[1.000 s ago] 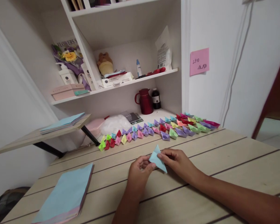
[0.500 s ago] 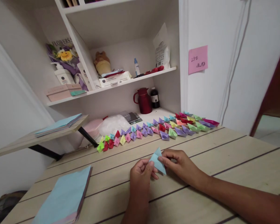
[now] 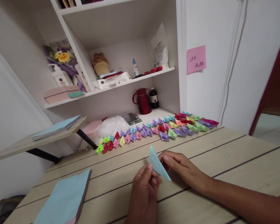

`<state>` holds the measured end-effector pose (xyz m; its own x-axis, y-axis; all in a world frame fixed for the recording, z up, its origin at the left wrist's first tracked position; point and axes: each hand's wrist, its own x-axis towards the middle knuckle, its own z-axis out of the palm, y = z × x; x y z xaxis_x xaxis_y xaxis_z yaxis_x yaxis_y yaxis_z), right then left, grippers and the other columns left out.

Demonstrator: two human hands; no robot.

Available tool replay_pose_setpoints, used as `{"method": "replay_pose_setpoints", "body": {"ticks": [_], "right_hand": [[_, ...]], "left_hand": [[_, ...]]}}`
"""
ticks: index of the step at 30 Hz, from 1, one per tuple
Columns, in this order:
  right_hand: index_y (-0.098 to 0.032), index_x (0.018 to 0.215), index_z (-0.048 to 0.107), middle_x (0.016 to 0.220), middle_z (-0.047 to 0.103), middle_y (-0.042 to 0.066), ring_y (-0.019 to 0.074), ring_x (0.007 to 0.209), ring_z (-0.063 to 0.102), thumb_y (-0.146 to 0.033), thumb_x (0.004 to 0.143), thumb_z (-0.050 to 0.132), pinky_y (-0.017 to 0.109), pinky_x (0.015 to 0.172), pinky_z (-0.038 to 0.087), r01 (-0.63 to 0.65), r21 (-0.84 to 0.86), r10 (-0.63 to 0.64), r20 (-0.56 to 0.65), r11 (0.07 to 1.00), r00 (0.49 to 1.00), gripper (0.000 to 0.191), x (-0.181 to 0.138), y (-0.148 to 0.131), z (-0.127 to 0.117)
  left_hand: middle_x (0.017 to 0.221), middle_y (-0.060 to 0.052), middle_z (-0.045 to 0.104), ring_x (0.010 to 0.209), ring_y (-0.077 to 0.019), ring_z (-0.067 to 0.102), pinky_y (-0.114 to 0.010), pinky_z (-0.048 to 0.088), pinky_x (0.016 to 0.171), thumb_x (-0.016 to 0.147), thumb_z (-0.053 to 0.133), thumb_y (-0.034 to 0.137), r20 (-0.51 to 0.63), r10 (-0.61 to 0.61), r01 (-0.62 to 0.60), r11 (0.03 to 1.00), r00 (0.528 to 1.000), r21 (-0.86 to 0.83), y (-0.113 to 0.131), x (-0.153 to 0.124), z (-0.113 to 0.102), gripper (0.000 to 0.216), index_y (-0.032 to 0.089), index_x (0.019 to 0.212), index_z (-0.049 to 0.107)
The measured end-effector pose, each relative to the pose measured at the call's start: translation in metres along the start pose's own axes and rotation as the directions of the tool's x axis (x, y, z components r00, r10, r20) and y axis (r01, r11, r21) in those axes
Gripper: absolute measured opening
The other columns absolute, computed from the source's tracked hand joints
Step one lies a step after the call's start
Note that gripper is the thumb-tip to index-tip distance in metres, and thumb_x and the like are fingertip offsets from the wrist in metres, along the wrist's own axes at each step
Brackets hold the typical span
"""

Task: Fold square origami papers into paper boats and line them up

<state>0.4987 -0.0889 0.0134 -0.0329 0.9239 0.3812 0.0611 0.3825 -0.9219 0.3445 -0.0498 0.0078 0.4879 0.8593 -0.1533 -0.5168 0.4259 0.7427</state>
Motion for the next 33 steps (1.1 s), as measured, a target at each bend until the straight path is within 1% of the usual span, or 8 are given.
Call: {"method": "replay_pose_setpoints", "body": {"ticks": [4,7,11,17,21,25,30,33], "right_hand": [[-0.015,0.104,0.063,0.082,0.065,0.004,0.0193,0.077,0.062,-0.039,0.094,0.05,0.034,0.073,0.048,-0.039,0.197,0.027,0.063,0.98,0.998,0.029,-0.0011,-0.0008,0.0013],[-0.016,0.106,0.062,0.087,0.068,0.005,0.019,0.078,0.064,-0.034,0.092,0.056,0.034,0.074,0.049,-0.068,0.283,0.036,0.119,0.957,0.992,0.024,-0.0011,-0.0014,0.0011],[-0.015,0.099,0.065,0.087,0.07,0.006,0.0175,0.079,0.064,-0.032,0.09,0.059,0.031,0.074,0.049,-0.071,0.26,0.047,0.097,0.963,0.994,0.021,-0.0014,-0.0019,-0.0013],[-0.015,0.096,0.065,0.083,0.07,0.006,0.0167,0.073,0.064,-0.035,0.089,0.06,0.032,0.07,0.048,-0.091,0.28,0.065,0.102,0.956,0.993,0.021,-0.0007,-0.0003,-0.0014],[-0.015,0.098,0.064,0.084,0.071,0.006,0.0174,0.074,0.065,-0.031,0.088,0.062,0.033,0.071,0.05,-0.09,0.308,0.059,0.111,0.947,0.992,0.019,-0.0008,-0.0028,0.0007],[-0.014,0.1,0.064,0.088,0.071,0.008,0.0187,0.079,0.066,-0.032,0.09,0.058,0.035,0.076,0.05,-0.085,0.337,0.038,0.143,0.938,0.989,0.021,-0.0034,-0.0065,0.0004],[-0.014,0.097,0.064,0.089,0.071,0.008,0.0191,0.08,0.067,-0.034,0.084,0.066,0.034,0.076,0.051,-0.123,0.302,0.087,0.13,0.945,0.988,0.024,-0.0054,-0.0067,-0.0002],[-0.015,0.098,0.063,0.09,0.071,0.008,0.019,0.081,0.067,-0.035,0.085,0.066,0.034,0.077,0.051,-0.116,0.289,0.076,0.146,0.95,0.986,0.025,-0.0052,-0.0085,-0.0005]], "left_hand": [[0.063,0.003,0.053,0.055,-0.0055,0.043,-0.022,0.042,0.062,0.073,0.077,0.027,0.005,-0.046,0.046,0.999,0.999,-0.009,-0.0018,-0.0046,0.0045,0.024,0.012,0.066,0.059],[0.062,0.002,0.053,0.055,-0.0055,0.044,-0.021,0.043,0.062,0.074,0.075,0.025,0.006,-0.054,0.054,0.999,0.999,-0.007,-0.002,-0.0047,0.004,0.023,0.012,0.066,0.059],[0.062,0.002,0.053,0.055,-0.0052,0.043,-0.02,0.043,0.062,0.075,0.075,0.023,0.009,-0.065,0.065,0.998,0.998,-0.021,-0.0005,-0.0048,0.0029,0.021,0.012,0.065,0.059],[0.062,0.002,0.052,0.057,-0.0061,0.044,-0.02,0.043,0.064,0.076,0.074,0.024,0.067,-0.089,0.089,0.996,0.994,0.002,0.0013,-0.0041,0.0028,0.021,0.012,0.065,0.059],[0.062,0.002,0.052,0.057,-0.0061,0.045,-0.02,0.043,0.063,0.076,0.074,0.026,0.051,-0.102,0.101,0.995,0.994,0.022,0.0008,-0.0033,0.0016,0.023,0.012,0.064,0.059],[0.063,0.002,0.052,0.058,-0.0065,0.046,-0.02,0.043,0.064,0.075,0.075,0.026,0.039,-0.092,0.091,0.996,0.995,0.024,-0.0007,-0.0024,0.0,0.022,0.012,0.066,0.061],[0.064,0.001,0.054,0.06,-0.0069,0.047,-0.02,0.042,0.064,0.074,0.076,0.027,0.073,-0.096,0.095,0.995,0.993,0.015,-0.0001,-0.0026,0.0014,0.022,0.012,0.066,0.062],[0.064,0.001,0.054,0.06,-0.007,0.048,-0.02,0.043,0.065,0.074,0.076,0.027,0.067,-0.095,0.094,0.995,0.993,0.013,0.0015,-0.0041,0.0037,0.023,0.011,0.066,0.062]]}}
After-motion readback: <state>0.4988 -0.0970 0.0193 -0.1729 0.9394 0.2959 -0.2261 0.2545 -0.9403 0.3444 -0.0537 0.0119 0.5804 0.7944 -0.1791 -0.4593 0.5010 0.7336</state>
